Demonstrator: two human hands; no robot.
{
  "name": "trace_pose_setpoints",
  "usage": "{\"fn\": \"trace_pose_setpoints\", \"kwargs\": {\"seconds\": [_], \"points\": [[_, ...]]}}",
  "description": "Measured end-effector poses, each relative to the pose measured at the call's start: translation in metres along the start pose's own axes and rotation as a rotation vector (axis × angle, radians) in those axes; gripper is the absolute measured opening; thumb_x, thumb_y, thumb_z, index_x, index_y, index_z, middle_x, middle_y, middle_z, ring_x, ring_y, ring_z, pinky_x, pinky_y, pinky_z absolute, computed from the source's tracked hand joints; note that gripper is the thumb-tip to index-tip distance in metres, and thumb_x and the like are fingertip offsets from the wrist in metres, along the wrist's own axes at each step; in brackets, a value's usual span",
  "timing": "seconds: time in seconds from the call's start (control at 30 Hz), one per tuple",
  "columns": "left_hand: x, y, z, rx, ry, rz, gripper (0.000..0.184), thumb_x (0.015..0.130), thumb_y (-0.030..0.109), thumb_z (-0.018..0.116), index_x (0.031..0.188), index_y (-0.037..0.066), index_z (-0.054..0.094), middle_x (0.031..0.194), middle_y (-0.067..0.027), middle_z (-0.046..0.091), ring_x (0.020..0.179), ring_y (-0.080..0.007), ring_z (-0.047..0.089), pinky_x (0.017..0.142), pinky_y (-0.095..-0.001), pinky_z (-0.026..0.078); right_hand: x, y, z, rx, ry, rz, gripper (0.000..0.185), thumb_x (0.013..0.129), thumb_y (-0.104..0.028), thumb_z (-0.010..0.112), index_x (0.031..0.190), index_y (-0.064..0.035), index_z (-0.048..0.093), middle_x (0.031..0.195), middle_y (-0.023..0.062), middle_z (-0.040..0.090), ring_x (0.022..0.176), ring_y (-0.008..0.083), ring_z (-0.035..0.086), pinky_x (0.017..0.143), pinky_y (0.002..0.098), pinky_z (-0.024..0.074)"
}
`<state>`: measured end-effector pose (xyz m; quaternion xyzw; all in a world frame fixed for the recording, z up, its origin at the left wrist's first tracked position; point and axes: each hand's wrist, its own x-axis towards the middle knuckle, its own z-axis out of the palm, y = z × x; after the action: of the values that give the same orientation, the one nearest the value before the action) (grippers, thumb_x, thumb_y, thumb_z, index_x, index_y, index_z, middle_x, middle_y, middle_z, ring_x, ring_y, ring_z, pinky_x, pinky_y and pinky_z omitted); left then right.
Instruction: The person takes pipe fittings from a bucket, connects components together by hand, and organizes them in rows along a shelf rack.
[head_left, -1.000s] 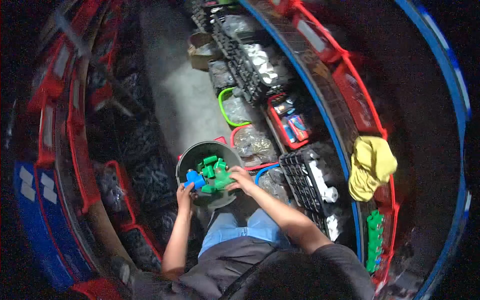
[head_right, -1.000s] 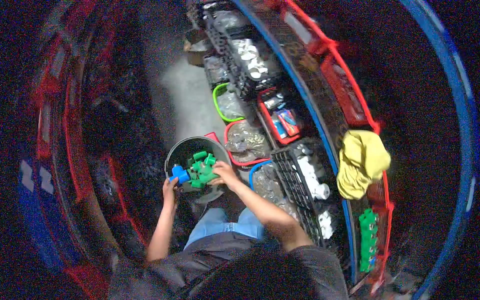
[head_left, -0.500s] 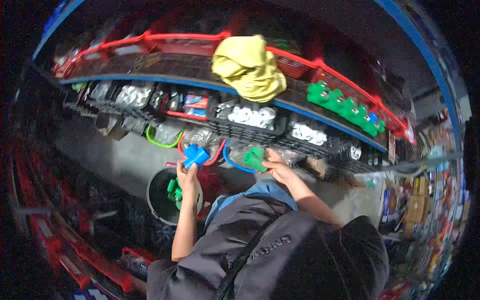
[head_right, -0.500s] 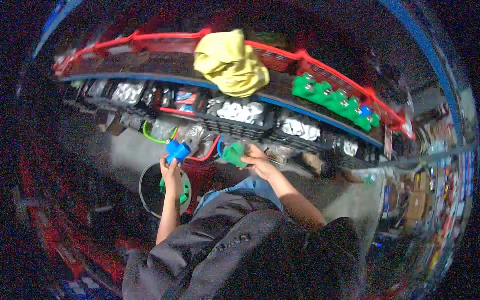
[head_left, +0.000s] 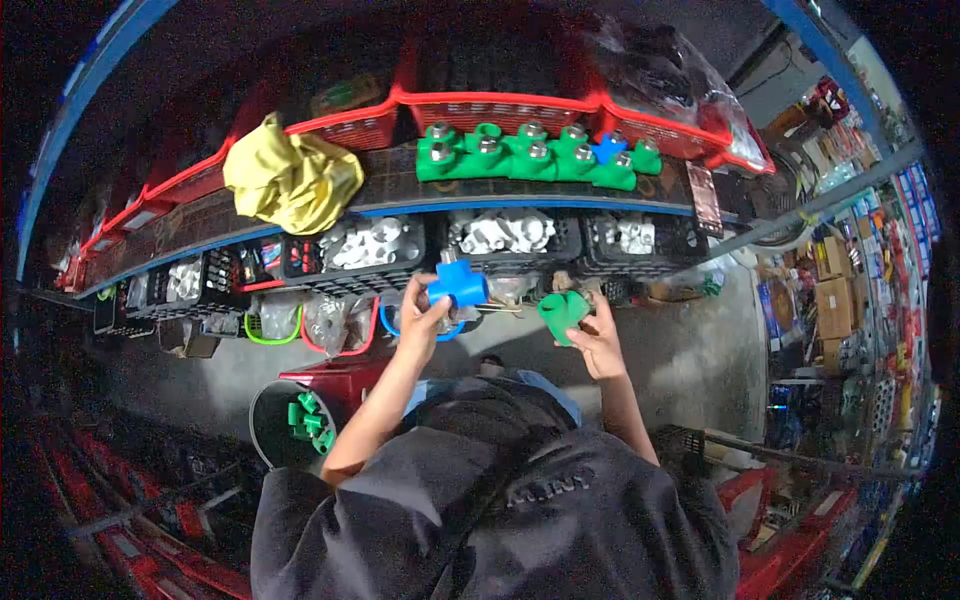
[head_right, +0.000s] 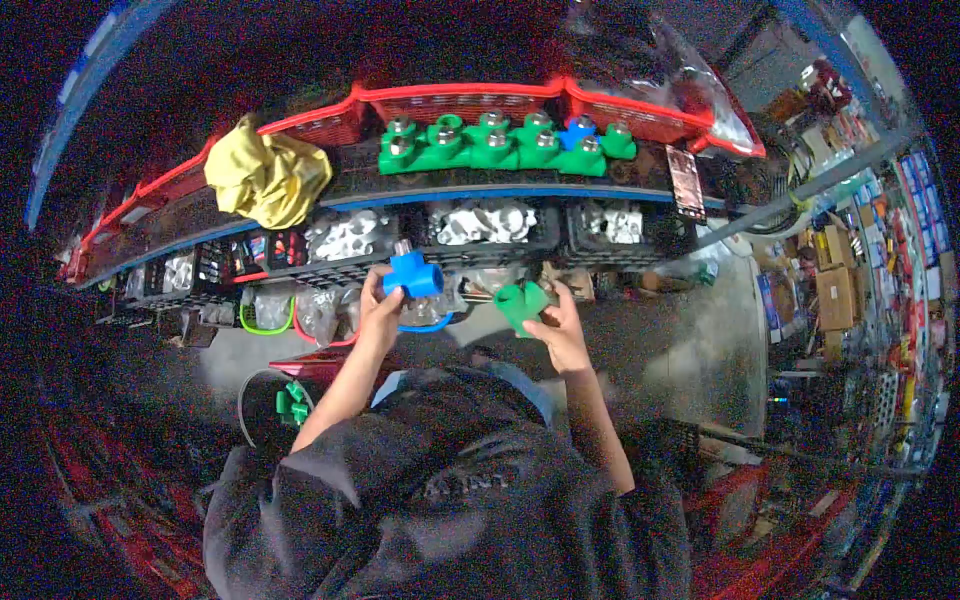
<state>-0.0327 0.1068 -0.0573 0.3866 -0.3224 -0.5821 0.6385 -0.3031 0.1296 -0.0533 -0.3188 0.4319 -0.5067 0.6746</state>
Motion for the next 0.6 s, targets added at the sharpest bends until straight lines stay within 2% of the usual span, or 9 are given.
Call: {"fn": "trace_pose_setpoints", "kwargs": {"seconds": [0.1,0.13,0.23,0.3,0.33,0.43,0.53,0.6], "points": [[0.016,0.009,0.022,-0.090,-0.079,-0.057,0.032,0.076,0.007,0.064,0.100,0.007,0.044,0.086,-0.0033,0.051,0.075,-0.0128,0.052,0.065,-0.0263,0.046,0.000,-0.020,-0.016,-0.041,0.080,-0.057,0.076,0.068,0.006,0.067,0.131,-0.0104,0.029,0.112,0.0134,0.055,0.100,0.0208,0.055,0.080,0.0341,0.0496],[0.022,0.008,0.029,-0.097,-0.012,-0.031,0.032,0.075,0.006,0.064,0.100,0.007,0.044,0.088,-0.0039,0.052,0.077,-0.0135,0.053,0.065,-0.0275,0.046,0.003,-0.024,-0.021,-0.044,0.075,-0.050,0.076,0.068,0.006,0.067,0.131,-0.0104,0.029,0.112,0.0134,0.055,0.100,0.0208,0.055,0.080,0.0341,0.0496],[0.037,0.009,0.034,-0.067,-0.020,0.039,0.034,0.072,0.002,0.064,0.099,0.007,0.045,0.091,-0.0034,0.050,0.082,-0.0135,0.052,0.066,-0.0287,0.046,0.013,-0.040,-0.029,-0.088,0.126,-0.137,0.076,0.069,0.004,0.068,0.131,-0.0084,0.026,0.109,0.0118,0.057,0.100,0.0187,0.055,0.082,0.0323,0.0470],[0.040,0.012,0.035,-0.031,0.017,0.002,0.035,0.070,0.001,0.065,0.098,0.007,0.046,0.090,-0.0027,0.050,0.083,-0.0129,0.050,0.069,-0.0273,0.044,0.022,-0.055,-0.032,-0.179,0.170,-0.188,0.074,0.070,0.005,0.067,0.131,-0.0079,0.026,0.104,0.0110,0.059,0.097,0.0171,0.056,0.083,0.0300,0.0458],[0.044,0.011,0.033,-0.002,0.019,0.049,0.035,0.068,0.000,0.065,0.097,0.007,0.046,0.091,-0.0023,0.049,0.083,-0.0123,0.049,0.071,-0.0254,0.041,0.028,-0.061,-0.034,-0.209,0.180,-0.246,0.075,0.070,0.006,0.066,0.131,-0.0085,0.025,0.101,0.0104,0.060,0.095,0.0161,0.057,0.083,0.0289,0.0450],[0.047,0.024,0.035,0.049,0.022,0.054,0.035,0.069,0.000,0.064,0.099,0.007,0.046,0.091,-0.0024,0.050,0.084,-0.0121,0.049,0.072,-0.0247,0.039,0.045,-0.082,-0.045,-0.291,0.248,-0.322,0.068,0.067,0.010,0.066,0.125,-0.0066,0.036,0.102,0.0103,0.060,0.095,0.0182,0.058,0.085,0.0299,0.0448],[0.060,0.033,0.020,0.044,0.017,0.076,0.038,0.070,-0.001,0.065,0.102,0.006,0.047,0.093,-0.0031,0.051,0.085,-0.0123,0.049,0.074,-0.0256,0.039,0.065,-0.096,-0.069,-0.527,0.261,-0.474,0.060,0.069,0.006,0.066,0.121,-0.0039,0.039,0.106,0.0108,0.057,0.097,0.0185,0.056,0.081,0.0291,0.0461],[0.071,0.037,0.005,0.071,0.040,0.118,0.038,0.069,0.000,0.067,0.102,0.005,0.048,0.091,-0.0024,0.051,0.084,-0.0123,0.049,0.077,-0.0266,0.038,0.074,-0.111,-0.075,-0.475,0.302,-0.425,0.057,0.071,0.002,0.067,0.121,-0.0033,0.040,0.107,0.0103,0.056,0.096,0.0180,0.056,0.081,0.0289,0.0453]]}}
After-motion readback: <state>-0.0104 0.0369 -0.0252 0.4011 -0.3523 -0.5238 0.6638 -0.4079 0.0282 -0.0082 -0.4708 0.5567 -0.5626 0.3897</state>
